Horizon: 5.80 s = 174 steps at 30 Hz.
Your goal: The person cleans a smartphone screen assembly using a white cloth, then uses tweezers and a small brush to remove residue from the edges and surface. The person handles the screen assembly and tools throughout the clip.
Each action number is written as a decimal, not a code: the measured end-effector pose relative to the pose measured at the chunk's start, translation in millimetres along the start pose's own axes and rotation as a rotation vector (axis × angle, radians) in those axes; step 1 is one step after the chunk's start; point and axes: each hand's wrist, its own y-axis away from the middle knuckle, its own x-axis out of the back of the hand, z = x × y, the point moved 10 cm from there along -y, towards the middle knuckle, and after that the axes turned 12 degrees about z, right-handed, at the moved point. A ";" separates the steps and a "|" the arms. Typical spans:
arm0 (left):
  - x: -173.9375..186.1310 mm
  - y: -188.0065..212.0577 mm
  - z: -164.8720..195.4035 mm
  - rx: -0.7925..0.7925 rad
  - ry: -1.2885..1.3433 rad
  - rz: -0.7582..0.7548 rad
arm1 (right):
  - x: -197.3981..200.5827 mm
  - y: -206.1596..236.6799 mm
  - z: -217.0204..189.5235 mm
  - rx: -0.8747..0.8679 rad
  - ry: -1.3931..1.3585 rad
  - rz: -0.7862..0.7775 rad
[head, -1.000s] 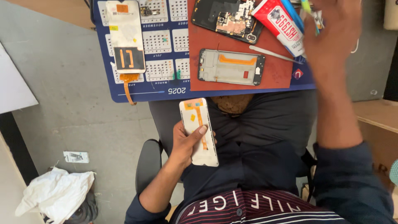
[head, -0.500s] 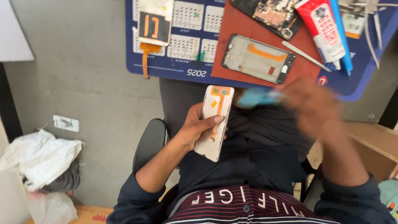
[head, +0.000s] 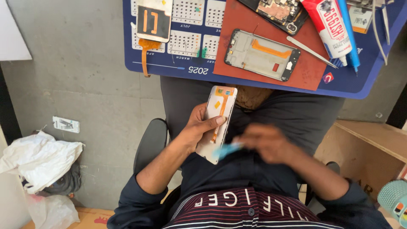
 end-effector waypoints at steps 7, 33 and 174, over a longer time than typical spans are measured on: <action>4.0 -1.5 -1.9 -0.014 -0.022 0.015 | 7.7 -4.0 3.3 -0.124 -0.001 0.130; -20.5 20.8 -1.0 0.039 -0.053 -0.153 | 66.2 -1.8 34.4 -0.088 0.378 0.430; -21.0 3.9 33.8 -0.080 -0.032 -0.163 | 13.9 -72.3 -51.0 0.397 0.397 -0.061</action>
